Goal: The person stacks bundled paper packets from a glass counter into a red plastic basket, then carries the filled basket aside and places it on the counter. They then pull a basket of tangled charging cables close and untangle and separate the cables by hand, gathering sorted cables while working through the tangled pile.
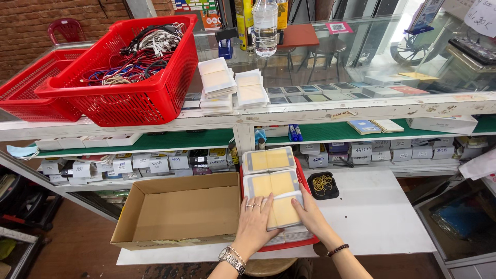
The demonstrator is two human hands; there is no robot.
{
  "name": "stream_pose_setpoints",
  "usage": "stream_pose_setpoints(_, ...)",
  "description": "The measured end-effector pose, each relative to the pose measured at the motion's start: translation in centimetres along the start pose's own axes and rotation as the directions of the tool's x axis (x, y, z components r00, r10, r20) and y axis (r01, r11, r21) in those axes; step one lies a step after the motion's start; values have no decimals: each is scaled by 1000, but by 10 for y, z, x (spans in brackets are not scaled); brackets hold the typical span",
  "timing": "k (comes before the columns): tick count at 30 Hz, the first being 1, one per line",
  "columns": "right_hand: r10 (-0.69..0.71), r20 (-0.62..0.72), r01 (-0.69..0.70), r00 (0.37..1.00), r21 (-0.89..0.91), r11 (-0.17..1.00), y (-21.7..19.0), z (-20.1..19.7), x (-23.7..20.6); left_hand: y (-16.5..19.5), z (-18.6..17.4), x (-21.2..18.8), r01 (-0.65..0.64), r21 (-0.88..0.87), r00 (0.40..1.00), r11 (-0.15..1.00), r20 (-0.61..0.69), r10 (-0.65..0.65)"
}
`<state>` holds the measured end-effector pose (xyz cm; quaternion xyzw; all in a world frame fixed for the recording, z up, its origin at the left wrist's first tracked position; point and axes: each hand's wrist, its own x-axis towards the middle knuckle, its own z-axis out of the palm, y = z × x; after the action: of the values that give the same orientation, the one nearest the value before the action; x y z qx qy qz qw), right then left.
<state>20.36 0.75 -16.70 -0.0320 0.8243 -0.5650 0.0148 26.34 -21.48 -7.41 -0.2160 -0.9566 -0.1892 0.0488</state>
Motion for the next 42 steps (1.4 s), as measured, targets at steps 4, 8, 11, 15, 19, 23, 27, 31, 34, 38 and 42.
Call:
stream_pose_setpoints(4,22,17,-24,1000,109,994,2,3,-11,-5,-1,3,-79,-22,997,997,25,79)
stream_pose_setpoints(8,-54,-87,53,995,-18,998,-4,8,-16,-21,-5,13,-192,-50,980,980,40,194)
stream_pose_setpoints(11,-161,-147,133,976,-181,974,-29,3,-2,-20,-8,15,-160,-18,985,987,60,161)
stream_pose_setpoints(15,-149,-282,134,948,-71,988,-98,-34,50,-28,-26,36,-167,-39,975,985,-155,159)
stream_pose_setpoints(19,-425,-216,411,879,-112,905,-171,-46,129,-64,-61,109,-75,-262,859,962,-507,-72)
stream_pose_setpoints(23,-470,-120,443,874,-200,874,-215,-28,210,-86,-94,199,-21,-456,842,890,-488,-230)
stream_pose_setpoints(27,-437,-147,340,887,-430,836,-231,-11,244,-87,-115,246,55,-698,828,714,-368,-423)
stream_pose_setpoints(31,-322,-200,255,925,-300,919,-236,-14,254,-84,-114,261,59,-989,854,138,-22,-520)
stream_pose_setpoints(34,-184,-314,155,931,-115,981,-234,-23,254,-91,-104,261,-15,-995,863,-98,37,-504)
stream_pose_setpoints(38,-34,-238,133,971,413,901,-224,-38,246,-90,-88,258,-50,-989,873,-139,24,-487)
stream_pose_setpoints(42,-20,-114,90,993,648,757,-203,-62,215,-92,-85,243,7,-989,902,-147,70,-427)
